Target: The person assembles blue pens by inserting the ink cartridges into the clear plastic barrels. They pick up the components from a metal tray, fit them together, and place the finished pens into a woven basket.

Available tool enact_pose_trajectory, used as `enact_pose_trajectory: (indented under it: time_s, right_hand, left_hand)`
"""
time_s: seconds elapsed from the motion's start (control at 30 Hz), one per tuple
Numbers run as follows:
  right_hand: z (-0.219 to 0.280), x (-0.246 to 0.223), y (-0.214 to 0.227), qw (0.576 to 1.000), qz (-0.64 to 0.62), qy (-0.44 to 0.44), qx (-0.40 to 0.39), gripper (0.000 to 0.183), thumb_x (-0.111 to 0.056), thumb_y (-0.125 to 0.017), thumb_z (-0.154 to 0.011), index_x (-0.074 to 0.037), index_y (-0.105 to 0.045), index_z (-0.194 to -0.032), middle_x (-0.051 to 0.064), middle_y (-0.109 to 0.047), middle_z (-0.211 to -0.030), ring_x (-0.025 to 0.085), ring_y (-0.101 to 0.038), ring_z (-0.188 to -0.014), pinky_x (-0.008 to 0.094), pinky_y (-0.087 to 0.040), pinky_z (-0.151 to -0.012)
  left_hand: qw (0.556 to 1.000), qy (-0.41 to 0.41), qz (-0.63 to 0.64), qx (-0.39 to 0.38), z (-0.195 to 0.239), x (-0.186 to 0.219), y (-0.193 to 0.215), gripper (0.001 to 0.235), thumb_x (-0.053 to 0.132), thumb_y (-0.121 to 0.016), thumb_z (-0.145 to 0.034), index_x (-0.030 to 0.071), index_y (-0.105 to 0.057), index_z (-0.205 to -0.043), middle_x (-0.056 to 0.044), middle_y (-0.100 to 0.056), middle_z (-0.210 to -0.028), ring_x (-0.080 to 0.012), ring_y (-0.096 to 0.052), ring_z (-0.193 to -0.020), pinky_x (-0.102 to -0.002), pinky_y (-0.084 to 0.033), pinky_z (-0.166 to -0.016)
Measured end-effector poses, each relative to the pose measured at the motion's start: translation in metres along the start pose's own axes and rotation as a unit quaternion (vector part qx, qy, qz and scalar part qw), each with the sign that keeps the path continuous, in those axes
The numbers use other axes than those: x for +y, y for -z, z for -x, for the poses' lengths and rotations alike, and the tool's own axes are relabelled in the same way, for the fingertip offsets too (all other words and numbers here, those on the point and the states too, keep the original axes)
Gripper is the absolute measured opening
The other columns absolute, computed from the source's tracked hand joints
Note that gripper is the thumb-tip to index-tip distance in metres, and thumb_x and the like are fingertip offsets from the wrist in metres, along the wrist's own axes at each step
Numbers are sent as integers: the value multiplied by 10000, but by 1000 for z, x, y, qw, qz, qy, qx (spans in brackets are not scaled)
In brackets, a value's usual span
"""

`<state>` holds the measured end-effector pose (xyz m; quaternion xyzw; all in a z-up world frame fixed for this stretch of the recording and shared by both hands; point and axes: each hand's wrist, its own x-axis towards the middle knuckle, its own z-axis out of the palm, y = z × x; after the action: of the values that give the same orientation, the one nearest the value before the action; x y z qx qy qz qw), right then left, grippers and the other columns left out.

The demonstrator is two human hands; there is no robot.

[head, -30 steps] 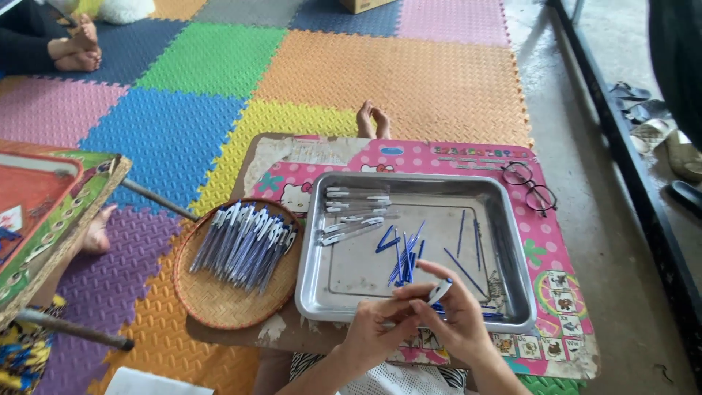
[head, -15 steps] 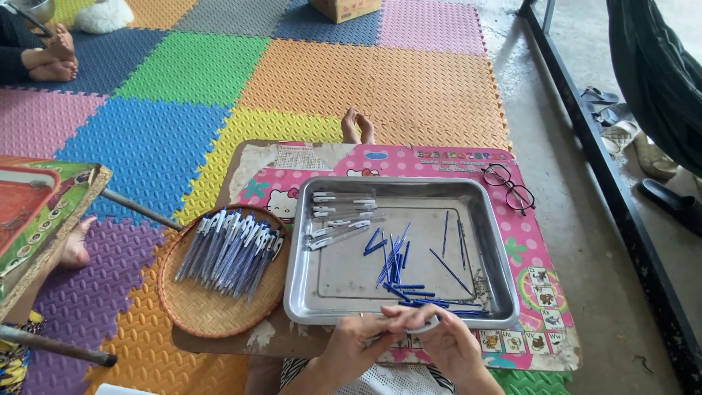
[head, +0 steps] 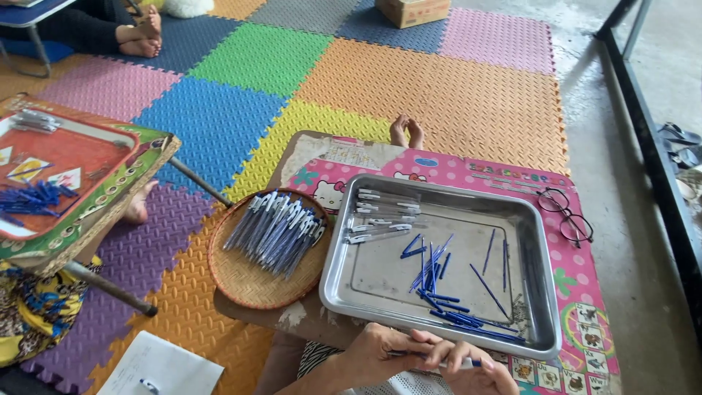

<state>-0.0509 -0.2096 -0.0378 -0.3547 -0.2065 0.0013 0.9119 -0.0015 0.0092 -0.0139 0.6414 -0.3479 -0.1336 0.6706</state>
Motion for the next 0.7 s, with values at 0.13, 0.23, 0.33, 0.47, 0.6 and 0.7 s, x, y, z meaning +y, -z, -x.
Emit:
enact_pose_trajectory:
  time_s: [0.13,0.23,0.33,0.47,0.6,0.7]
  right_hand:
    - [0,-15,16,989,-19,-129,-70,396,-315,-576,-1003,2,-810,-963,301,-761,-1058,590,-417,-1413,733,-168,-1189]
    - [0,-21,9,977,-98,-160,-97,376,-182,-500,-1062,62,-787,-1071,342,-687,-1177,555,-257,-1479,779,-236,-1154]
    - [-4,-29,-22,988,84,-122,40,472,-266,-414,-1076,67,-732,-970,419,-790,-1064,595,-605,-1286,719,-332,-1147]
    - [-7,-26,-56,932,291,-109,184,280,-62,-597,-956,22,-610,-1223,335,-798,-1239,441,-732,-1317,508,-612,-1046]
    - [-12,-19,-62,897,394,-105,173,474,89,-606,-917,3,-511,-1373,298,-776,-1254,376,-739,-1293,433,-637,-1030]
    - [-29,-13,-93,896,406,-68,169,748,50,-554,-917,16,-312,-1624,318,-705,-1242,396,-680,-1276,488,-514,-1188]
  left_hand:
    - [1000,-3,24,-18,2,17,4,285,142,-729,-1024,74,-722,-1300,-117,-746,-1286,-192,-730,-1175,-304,-601,-1061]
    - [998,-57,-34,-5,4,18,2,258,197,-721,-1050,113,-732,-1293,-87,-758,-1266,-223,-760,-1152,-329,-624,-1018]
    - [997,-2,-76,18,4,12,-1,277,258,-698,-1080,112,-749,-1310,-63,-783,-981,-38,-618,-826,-311,-495,-669]
    - [995,38,-86,19,4,11,-4,374,310,-659,-1072,193,-682,-1426,-78,-747,-1087,-124,-678,-951,-290,-531,-797]
    - [996,43,-79,24,10,7,-1,409,352,-648,-1059,191,-663,-1435,-140,-780,-1220,-189,-751,-1037,-299,-567,-845]
    - [996,39,-78,33,11,6,0,375,340,-657,-1053,195,-673,-1399,-117,-770,-1264,-251,-764,-1050,-304,-611,-957]
